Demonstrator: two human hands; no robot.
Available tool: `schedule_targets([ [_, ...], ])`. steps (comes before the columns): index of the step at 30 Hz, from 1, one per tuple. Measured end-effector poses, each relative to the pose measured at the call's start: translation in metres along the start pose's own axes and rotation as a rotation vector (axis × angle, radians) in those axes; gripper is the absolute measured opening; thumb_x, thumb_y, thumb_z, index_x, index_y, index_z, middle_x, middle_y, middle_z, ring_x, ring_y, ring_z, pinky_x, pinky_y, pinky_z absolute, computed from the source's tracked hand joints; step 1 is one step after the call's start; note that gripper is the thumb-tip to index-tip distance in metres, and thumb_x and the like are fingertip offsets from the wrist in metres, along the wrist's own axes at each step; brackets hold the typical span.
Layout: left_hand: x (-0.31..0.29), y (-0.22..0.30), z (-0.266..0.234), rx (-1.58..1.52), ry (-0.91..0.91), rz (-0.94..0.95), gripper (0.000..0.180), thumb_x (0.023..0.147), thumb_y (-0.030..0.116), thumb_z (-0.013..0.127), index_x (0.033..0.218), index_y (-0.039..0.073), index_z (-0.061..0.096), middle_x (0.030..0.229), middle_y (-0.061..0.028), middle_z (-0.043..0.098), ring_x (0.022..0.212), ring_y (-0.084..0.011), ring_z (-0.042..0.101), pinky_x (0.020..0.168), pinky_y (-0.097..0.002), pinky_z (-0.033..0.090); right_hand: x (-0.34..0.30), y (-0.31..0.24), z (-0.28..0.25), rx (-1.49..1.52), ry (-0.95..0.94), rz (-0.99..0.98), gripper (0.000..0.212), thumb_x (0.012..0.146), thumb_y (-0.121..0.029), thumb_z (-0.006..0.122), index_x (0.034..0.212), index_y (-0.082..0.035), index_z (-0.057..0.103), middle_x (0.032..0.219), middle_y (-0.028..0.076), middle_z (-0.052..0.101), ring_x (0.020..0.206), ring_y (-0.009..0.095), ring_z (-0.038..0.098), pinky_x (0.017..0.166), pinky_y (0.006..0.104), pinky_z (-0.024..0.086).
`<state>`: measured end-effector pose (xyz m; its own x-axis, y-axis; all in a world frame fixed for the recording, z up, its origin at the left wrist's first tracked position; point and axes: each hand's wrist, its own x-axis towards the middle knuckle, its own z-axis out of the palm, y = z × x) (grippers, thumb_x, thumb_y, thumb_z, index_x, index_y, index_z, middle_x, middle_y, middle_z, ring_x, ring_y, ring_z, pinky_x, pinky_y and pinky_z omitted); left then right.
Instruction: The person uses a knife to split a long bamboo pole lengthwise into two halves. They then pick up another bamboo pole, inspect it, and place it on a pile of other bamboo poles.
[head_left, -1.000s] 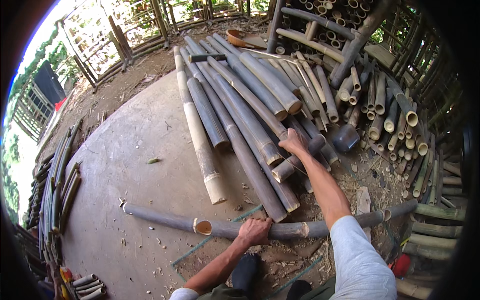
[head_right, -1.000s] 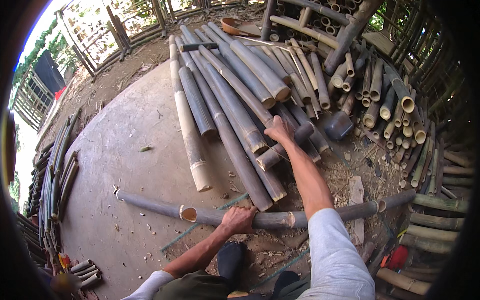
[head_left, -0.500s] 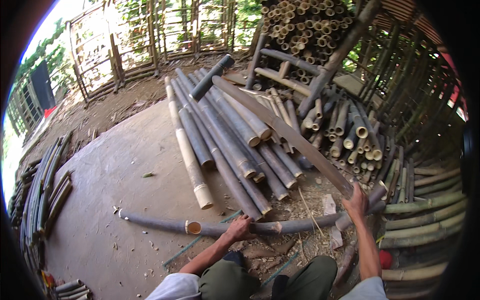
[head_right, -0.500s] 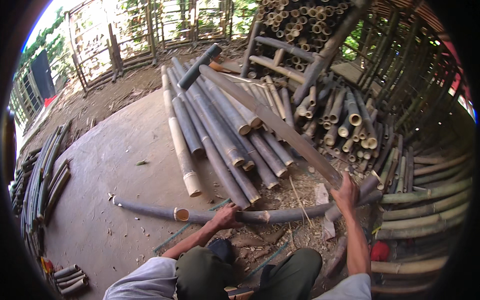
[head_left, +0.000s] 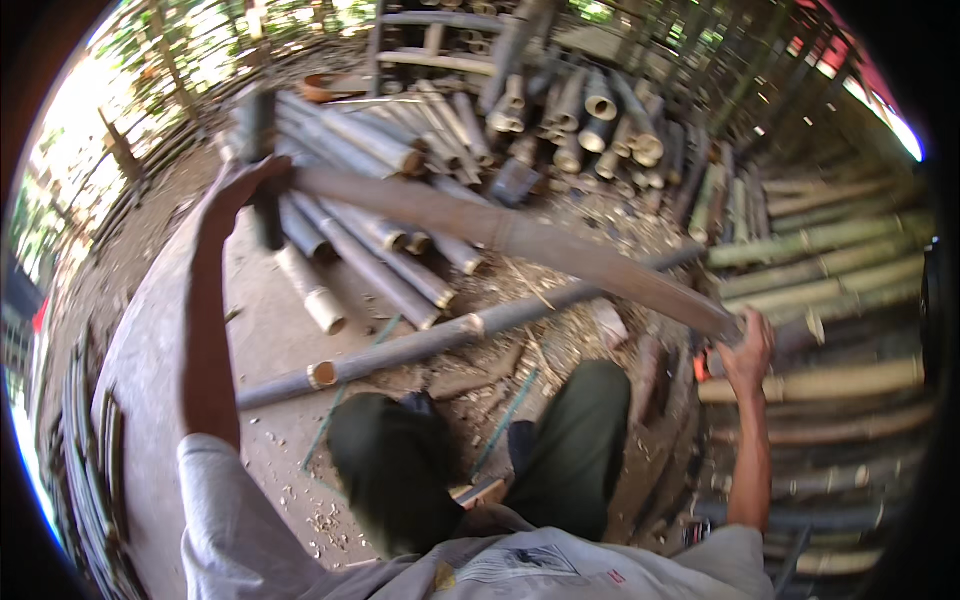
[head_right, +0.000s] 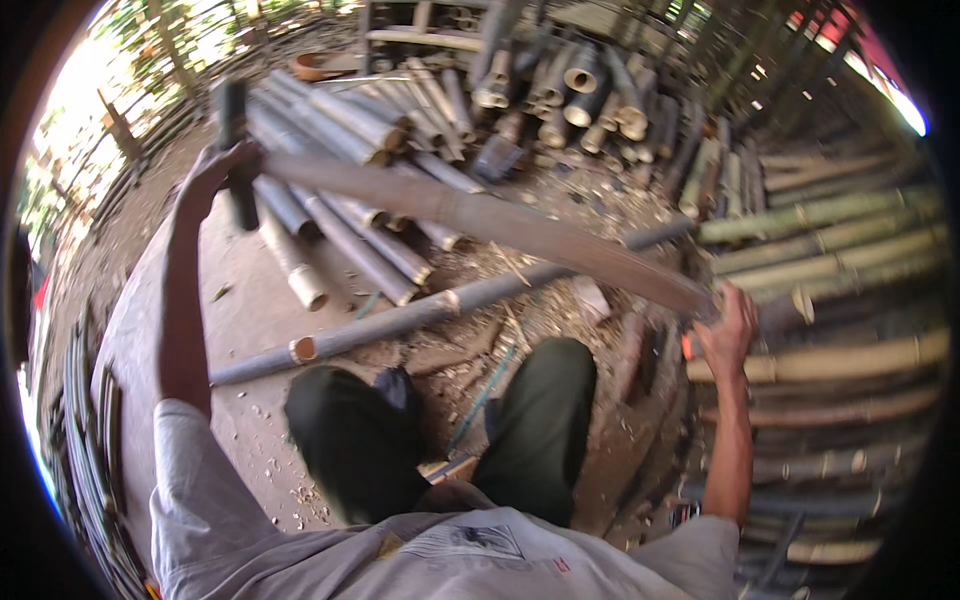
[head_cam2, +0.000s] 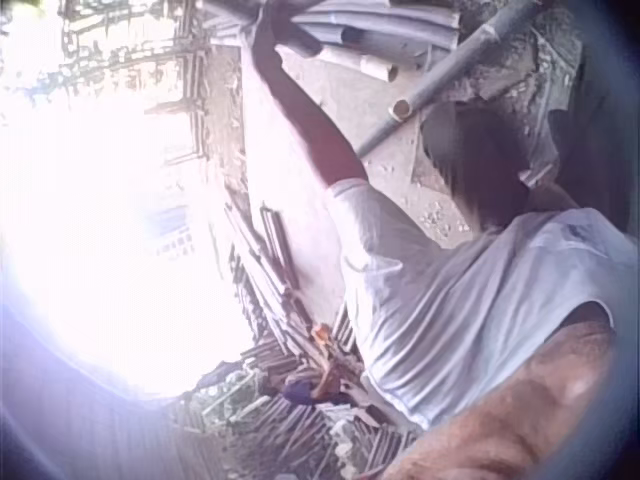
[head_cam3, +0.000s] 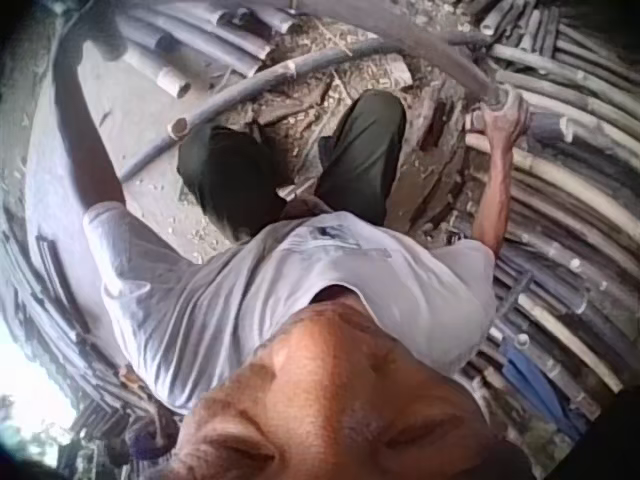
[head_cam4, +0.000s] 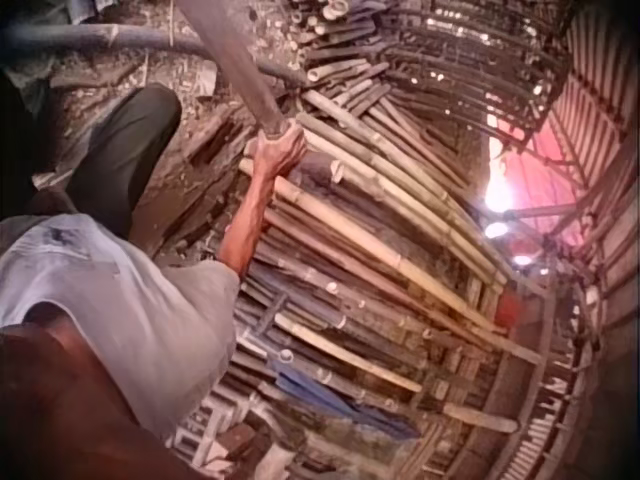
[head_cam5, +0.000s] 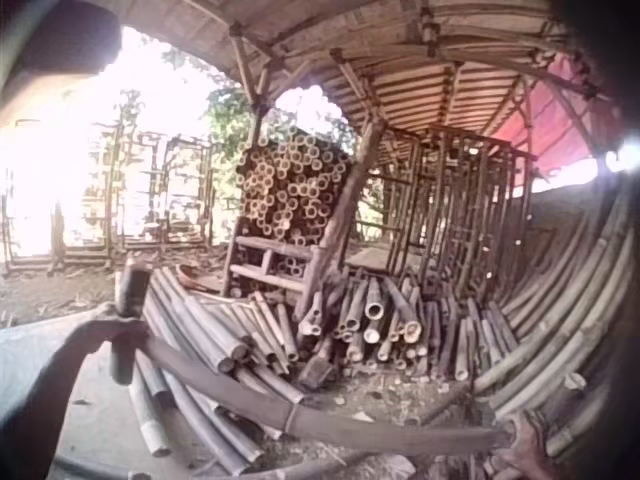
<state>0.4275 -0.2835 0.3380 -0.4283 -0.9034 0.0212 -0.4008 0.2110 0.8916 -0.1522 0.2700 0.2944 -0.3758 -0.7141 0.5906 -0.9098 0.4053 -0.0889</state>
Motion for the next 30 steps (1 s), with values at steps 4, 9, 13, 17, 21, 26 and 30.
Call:
schedule_targets([
  [4,-0.011,-0.064,0.043,-0.423,0.257,0.031,0.031,0.081,0.033,0.084,0.097,0.008,0.075,0.085,-0.0015,0.070,0.073,-0.0132,0.064,0.070,-0.0295,0.052,0.033,0.019,-0.011,-0.118,-0.080,-0.075,0.069,0.061,-0.003,0.086,0.125,-0.003,0.059,0.115,0.021,0.061,0.110,0.044,0.057,0.093,0.0487,0.046],
  [9,-0.011,-0.132,0.020,-0.753,0.402,0.067,0.031,0.086,0.031,0.081,0.107,0.009,0.075,0.094,-0.0013,0.072,0.082,-0.0138,0.066,0.077,-0.0310,0.055,0.119,-0.001,-0.041,-0.293,0.436,-0.340,0.085,0.069,-0.016,0.093,0.142,-0.008,0.050,0.137,0.019,0.049,0.129,0.039,0.049,0.111,0.0483,0.038],
  [13,-0.023,-0.180,-0.029,-0.917,0.371,-0.004,0.039,0.093,0.023,0.074,0.128,0.007,0.068,0.118,-0.0051,0.068,0.111,-0.0165,0.065,0.099,-0.0349,0.051,0.186,-0.010,-0.101,0.157,0.850,-0.272,0.095,0.080,-0.036,0.090,0.150,0.003,0.039,0.148,0.015,0.044,0.138,0.034,0.041,0.120,0.0443,0.029],
  [17,-0.046,-0.205,-0.020,-0.896,0.449,0.050,0.032,0.098,0.022,0.069,0.126,0.007,0.069,0.123,-0.0047,0.067,0.116,-0.0170,0.062,0.104,-0.0345,0.049,0.277,0.040,-0.065,0.994,0.348,0.120,0.080,0.090,-0.040,0.081,0.149,0.002,0.049,0.149,0.011,0.053,0.137,0.022,0.047,0.121,0.0402,0.029],
  [21,-0.087,-0.192,0.018,-0.811,0.578,0.045,0.024,0.088,0.025,0.079,0.103,0.007,0.074,0.094,-0.0020,0.070,0.092,-0.0140,0.066,0.090,-0.0338,0.053,0.301,0.075,0.026,1.033,0.044,0.294,0.069,0.089,-0.038,0.079,0.144,-0.001,0.059,0.141,0.007,0.061,0.128,0.019,0.056,0.116,0.0385,0.037],
  [26,-0.147,-0.195,0.065,-0.869,0.386,0.079,0.036,0.071,0.003,0.085,0.104,0.006,0.070,0.099,-0.0030,0.071,0.095,-0.0162,0.067,0.089,-0.0365,0.054,0.227,0.113,0.163,1.163,0.117,0.542,0.068,0.080,-0.028,0.088,0.136,-0.001,0.061,0.136,0.006,0.063,0.123,0.024,0.060,0.109,0.0435,0.043],
  [30,-0.177,-0.223,0.101,-0.858,0.387,0.032,0.042,0.062,-0.004,0.090,0.099,0.006,0.072,0.092,-0.0015,0.073,0.084,-0.0149,0.068,0.084,-0.0351,0.058,0.156,0.116,0.226,1.251,0.036,0.866,0.062,0.078,-0.021,0.088,0.132,-0.009,0.062,0.136,0.008,0.061,0.124,0.027,0.056,0.099,0.0548,0.047],
])
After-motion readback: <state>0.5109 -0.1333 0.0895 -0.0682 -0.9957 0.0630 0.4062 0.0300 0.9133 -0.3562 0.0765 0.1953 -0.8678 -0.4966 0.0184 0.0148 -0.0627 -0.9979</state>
